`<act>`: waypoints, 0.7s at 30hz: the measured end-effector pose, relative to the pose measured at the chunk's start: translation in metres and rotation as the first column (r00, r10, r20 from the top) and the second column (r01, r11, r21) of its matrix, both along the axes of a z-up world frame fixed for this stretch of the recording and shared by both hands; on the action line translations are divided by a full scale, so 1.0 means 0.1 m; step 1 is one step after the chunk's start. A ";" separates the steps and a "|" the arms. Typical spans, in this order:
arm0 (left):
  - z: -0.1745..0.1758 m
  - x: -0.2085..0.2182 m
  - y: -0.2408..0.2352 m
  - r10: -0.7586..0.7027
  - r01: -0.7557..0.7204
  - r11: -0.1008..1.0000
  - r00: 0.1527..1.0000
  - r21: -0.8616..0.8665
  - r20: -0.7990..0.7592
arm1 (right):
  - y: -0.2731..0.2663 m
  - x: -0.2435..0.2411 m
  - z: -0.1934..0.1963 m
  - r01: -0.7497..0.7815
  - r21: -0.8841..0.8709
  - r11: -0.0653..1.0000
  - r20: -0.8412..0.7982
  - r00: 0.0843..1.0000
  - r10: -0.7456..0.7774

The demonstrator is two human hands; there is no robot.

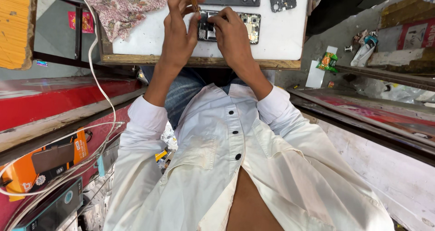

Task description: The person uses a screwdriver to remove screws from a disassembled smartphone on a workbench, then lifts and sets aside the motherboard. The person continues to remove additional screws and components from the phone chassis.

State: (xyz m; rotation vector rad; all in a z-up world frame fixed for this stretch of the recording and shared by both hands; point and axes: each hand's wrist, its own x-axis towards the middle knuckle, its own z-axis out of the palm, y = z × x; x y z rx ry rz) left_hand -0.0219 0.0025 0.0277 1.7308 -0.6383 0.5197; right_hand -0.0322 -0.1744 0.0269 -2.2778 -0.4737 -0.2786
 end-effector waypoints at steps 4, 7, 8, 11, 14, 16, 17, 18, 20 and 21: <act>-0.02 0.02 0.07 0.242 -0.225 0.938 0.970 0.264 -0.035 | 0.01 0.01 -0.02 -0.027 0.042 0.999 0.002 1.000 0.027; -0.05 -0.03 0.06 0.231 -0.262 0.926 0.963 0.273 0.142 | -0.02 0.01 -0.06 0.007 0.033 0.999 -0.063 0.998 -0.005; -0.06 -0.06 0.05 0.173 -0.194 0.954 0.979 0.228 0.111 | -0.03 -0.01 -0.08 -0.006 0.052 0.999 -0.059 0.998 0.009; -0.04 -0.02 0.03 0.108 -0.122 0.976 0.990 0.182 0.090 | -0.04 0.03 -0.11 -0.025 0.073 0.997 -0.018 0.999 0.026; -0.03 -0.03 0.07 0.257 -0.277 0.909 0.961 0.311 0.104 | 0.00 0.00 -0.12 -0.021 0.061 0.998 -0.001 1.000 0.021; -0.03 -0.03 0.04 0.305 -0.310 0.883 0.950 0.352 0.071 | 0.00 -0.01 -0.12 -0.018 0.095 0.995 -0.013 1.000 0.019; -0.03 -0.03 0.03 0.270 -0.277 0.916 0.961 0.292 0.064 | 0.00 0.00 -0.10 -0.015 0.074 0.997 -0.006 1.000 0.016; -0.03 -0.03 0.02 0.233 -0.240 0.943 0.971 0.229 0.060 | 0.00 0.00 -0.08 -0.013 0.053 0.998 0.000 1.000 0.013; -0.03 0.02 0.01 0.199 -0.206 0.965 0.978 0.160 0.058 | 0.01 0.06 -0.04 -0.013 0.028 1.000 0.008 1.000 0.012; -0.03 0.01 0.04 0.207 -0.212 0.964 0.977 0.159 0.051 | 0.02 0.06 -0.04 -0.017 0.026 1.000 0.000 1.000 0.017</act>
